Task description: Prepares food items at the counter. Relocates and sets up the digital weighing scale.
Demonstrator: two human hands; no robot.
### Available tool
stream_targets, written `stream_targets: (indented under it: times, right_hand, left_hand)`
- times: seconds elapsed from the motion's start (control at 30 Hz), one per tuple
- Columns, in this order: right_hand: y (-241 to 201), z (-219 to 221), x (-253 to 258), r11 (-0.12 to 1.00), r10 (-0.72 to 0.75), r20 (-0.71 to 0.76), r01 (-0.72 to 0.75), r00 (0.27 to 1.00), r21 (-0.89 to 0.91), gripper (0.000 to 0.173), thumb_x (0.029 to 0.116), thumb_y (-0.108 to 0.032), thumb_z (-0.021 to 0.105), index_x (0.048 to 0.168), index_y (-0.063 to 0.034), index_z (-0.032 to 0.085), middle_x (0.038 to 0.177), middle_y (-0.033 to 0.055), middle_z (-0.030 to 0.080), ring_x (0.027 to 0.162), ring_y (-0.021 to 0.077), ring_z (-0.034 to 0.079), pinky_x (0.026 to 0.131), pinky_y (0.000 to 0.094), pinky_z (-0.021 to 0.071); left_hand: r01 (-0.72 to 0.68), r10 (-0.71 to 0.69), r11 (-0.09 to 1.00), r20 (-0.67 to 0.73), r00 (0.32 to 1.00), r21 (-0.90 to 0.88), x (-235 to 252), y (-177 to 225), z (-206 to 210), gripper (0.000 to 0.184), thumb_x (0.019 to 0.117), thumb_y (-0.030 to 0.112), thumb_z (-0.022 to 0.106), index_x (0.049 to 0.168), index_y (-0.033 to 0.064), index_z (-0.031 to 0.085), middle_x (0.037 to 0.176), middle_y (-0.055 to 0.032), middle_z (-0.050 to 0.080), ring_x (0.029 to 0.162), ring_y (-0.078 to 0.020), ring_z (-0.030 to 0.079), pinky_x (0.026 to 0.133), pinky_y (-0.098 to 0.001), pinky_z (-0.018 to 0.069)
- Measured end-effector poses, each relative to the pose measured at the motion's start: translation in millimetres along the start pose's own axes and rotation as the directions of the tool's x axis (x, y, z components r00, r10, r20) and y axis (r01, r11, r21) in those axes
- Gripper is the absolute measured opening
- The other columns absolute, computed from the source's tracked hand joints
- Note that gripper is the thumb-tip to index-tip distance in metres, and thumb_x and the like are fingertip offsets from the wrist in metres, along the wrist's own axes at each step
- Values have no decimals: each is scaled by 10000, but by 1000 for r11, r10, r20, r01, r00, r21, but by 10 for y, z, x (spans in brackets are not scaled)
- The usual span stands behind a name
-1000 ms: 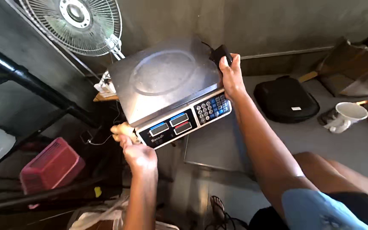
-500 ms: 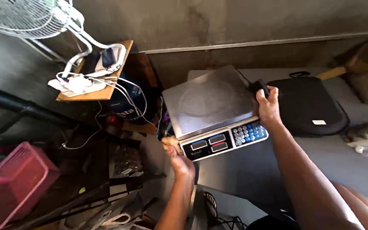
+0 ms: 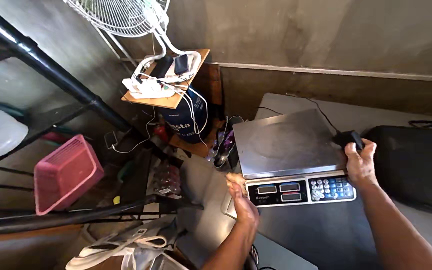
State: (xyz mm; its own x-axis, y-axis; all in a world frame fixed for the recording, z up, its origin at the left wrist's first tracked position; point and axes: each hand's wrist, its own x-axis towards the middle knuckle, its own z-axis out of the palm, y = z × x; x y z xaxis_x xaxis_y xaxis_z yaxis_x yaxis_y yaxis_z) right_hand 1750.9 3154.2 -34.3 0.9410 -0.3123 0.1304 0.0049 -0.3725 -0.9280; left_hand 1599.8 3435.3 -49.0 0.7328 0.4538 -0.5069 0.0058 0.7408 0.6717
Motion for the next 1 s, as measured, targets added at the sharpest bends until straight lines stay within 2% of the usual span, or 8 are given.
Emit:
stream_targets:
  times: [0.17, 0.37, 0.5, 0.57, 0.73, 0.83, 0.9, 1.0]
  right_hand:
    - [-244, 42, 197, 989, 33, 72, -22, 997, -149, 660, 1085, -290, 458, 1550, 89, 183, 1525, 350, 380, 1399, 364, 466, 1153, 461, 405]
    - [-1312, 275, 547, 855, -63, 17, 63, 998, -515, 569, 1082, -273, 511, 1534, 15, 318, 1330, 398, 553, 1235, 567, 558, 1018, 701, 422]
    - [-1993, 603, 823, 909, -269, -86, 224, 959, -350, 544, 1037, -246, 587, 1455, 45, 395, 1299, 343, 582, 1103, 436, 655, 958, 595, 518]
    - [-2305, 885, 879, 919, -352, -61, 333, 934, -213, 530, 1002, -221, 632, 1408, 52, 429, 1247, 291, 600, 966, 332, 685, 863, 521, 572]
    - [-3076, 1817, 807, 850, -526, -8, 526, 851, 23, 475, 919, -193, 738, 1295, 38, 562, 1168, 149, 644, 970, 128, 664, 879, 340, 580]
    - [-3281, 2386, 696, 818, -548, 1, 536, 837, 209, 368, 923, -231, 733, 1209, -27, 622, 1064, 1, 655, 930, 23, 642, 861, 237, 562]
    - [-3278, 2745, 622, 817, -496, 51, 446, 867, 365, 275, 949, -281, 704, 1166, -125, 641, 1015, -68, 654, 922, 29, 642, 853, 263, 567]
    - [-3246, 3193, 456, 794, -326, 212, 146, 921, 590, 203, 983, -298, 624, 1131, -159, 613, 992, -4, 690, 906, 143, 691, 837, 374, 610]
  left_hand:
    - [95, -115, 987, 160, 980, 131, -61, 55, -97, 662, 1090, 425, 330, 1614, 81, 117, 1617, -203, 265, 1447, -270, 346, 1179, -477, 320]
    - [274, -368, 906, 283, 885, 322, 132, 683, -338, 640, 1066, 410, 445, 1595, 144, 205, 1524, -158, 441, 1321, -310, 504, 1024, -579, 456]
    - [181, -203, 979, 383, 901, 92, 635, 1492, -362, 270, 1067, 120, 464, 1327, 50, 440, 1092, -131, 655, 777, -178, 662, 690, -308, 573]
    - [75, -76, 997, 488, 869, 23, 876, 2009, -241, 299, 1004, 74, 517, 1298, 39, 476, 1071, -126, 668, 780, -169, 664, 707, -308, 575]
    - [-160, 250, 966, 589, 769, -201, 1506, 3385, 358, 424, 963, 84, 475, 1386, 66, 464, 1176, -135, 639, 1016, -255, 665, 853, -424, 582]
    - [-156, 366, 892, 478, 798, -424, 1924, 4026, 587, 283, 974, 202, 395, 1135, 139, 619, 1067, -92, 667, 974, -250, 661, 828, -455, 564]
    - [-199, 396, 850, 344, 851, -488, 2149, 4421, 671, 306, 976, 366, 328, 1013, 183, 571, 954, -57, 630, 888, -233, 640, 778, -457, 540]
    - [-336, 455, 838, 211, 865, -430, 2445, 4974, 626, 740, 945, 799, 100, 964, 226, 568, 827, 2, 598, 759, -178, 621, 698, -412, 550]
